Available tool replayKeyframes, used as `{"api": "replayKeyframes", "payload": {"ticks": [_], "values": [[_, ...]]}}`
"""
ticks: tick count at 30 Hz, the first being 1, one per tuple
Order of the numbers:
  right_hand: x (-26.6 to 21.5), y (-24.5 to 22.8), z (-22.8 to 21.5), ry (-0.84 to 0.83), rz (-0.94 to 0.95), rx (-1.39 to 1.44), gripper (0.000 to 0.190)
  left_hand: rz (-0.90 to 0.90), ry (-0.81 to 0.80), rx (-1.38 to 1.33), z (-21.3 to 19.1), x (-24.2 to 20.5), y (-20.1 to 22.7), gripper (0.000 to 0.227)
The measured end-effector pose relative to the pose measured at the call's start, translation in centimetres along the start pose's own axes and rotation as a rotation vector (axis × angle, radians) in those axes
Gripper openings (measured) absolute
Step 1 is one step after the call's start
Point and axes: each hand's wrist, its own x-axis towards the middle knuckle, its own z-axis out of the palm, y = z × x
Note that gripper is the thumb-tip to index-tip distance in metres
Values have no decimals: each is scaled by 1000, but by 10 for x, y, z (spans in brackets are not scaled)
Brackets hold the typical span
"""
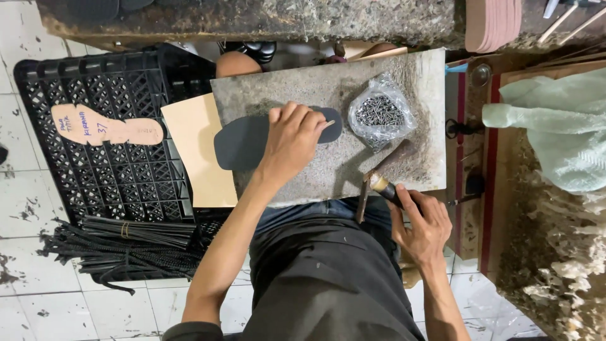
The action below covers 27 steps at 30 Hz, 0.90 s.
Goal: Nailing heels to shoe soles using a hammer and small nails on a metal block at a workbench.
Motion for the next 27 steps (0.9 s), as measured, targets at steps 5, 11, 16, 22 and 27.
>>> {"api": "replayKeyframes", "payload": {"ticks": [5,11,16,22,27], "values": [[1,-8,3,-15,37,78,28,-20,34,-59,5,2,2,14],[17,-21,8,-110,202,527,27,-111,136,-262,-3,4,0,12],[39,-26,15,-111,279,642,29,-149,180,-264,6,-4,-4,6],[24,-7,21,-136,372,732,28,-114,199,-224,-4,12,10,11],[41,-16,14,-114,404,907,29,-112,192,-239,4,11,7,10]]}}
